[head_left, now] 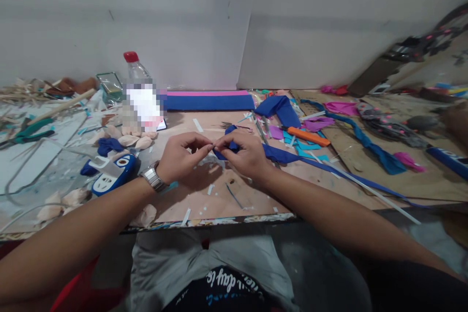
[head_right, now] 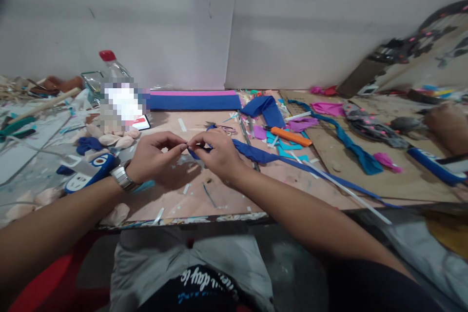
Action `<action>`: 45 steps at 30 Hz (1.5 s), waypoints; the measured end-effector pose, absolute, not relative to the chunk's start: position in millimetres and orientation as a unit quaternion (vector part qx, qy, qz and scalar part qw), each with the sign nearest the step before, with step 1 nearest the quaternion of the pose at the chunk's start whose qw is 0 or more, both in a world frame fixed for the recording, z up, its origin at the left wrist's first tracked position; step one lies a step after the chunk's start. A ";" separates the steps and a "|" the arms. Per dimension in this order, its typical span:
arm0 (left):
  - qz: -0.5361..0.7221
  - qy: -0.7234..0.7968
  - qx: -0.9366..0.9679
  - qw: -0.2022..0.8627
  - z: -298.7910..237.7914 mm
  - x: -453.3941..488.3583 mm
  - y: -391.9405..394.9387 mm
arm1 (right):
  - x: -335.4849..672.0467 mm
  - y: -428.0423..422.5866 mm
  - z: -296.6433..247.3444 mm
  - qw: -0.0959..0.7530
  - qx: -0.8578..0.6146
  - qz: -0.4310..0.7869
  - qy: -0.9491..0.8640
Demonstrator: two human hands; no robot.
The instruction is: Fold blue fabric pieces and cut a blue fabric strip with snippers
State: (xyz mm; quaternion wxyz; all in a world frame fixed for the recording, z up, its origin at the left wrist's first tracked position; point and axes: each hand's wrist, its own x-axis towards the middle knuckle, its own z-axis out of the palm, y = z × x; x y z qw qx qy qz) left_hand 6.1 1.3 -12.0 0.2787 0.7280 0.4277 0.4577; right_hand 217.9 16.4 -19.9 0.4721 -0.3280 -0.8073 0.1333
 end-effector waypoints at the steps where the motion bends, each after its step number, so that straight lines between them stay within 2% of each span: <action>1: 0.459 0.427 0.727 0.280 -12.4 6.3 1.3 | 217.8 16.4 -19.7 0.472 -0.328 0.132 -0.808; 30: 0.435 0.422 0.738 0.297 -16.1 6.0 3.2 | 215.5 16.7 -20.0 0.481 -0.300 0.141 -0.811; 45: 0.414 0.420 0.740 0.324 -20.6 4.8 7.0 | 216.3 20.5 -20.7 0.448 -0.314 0.159 -0.822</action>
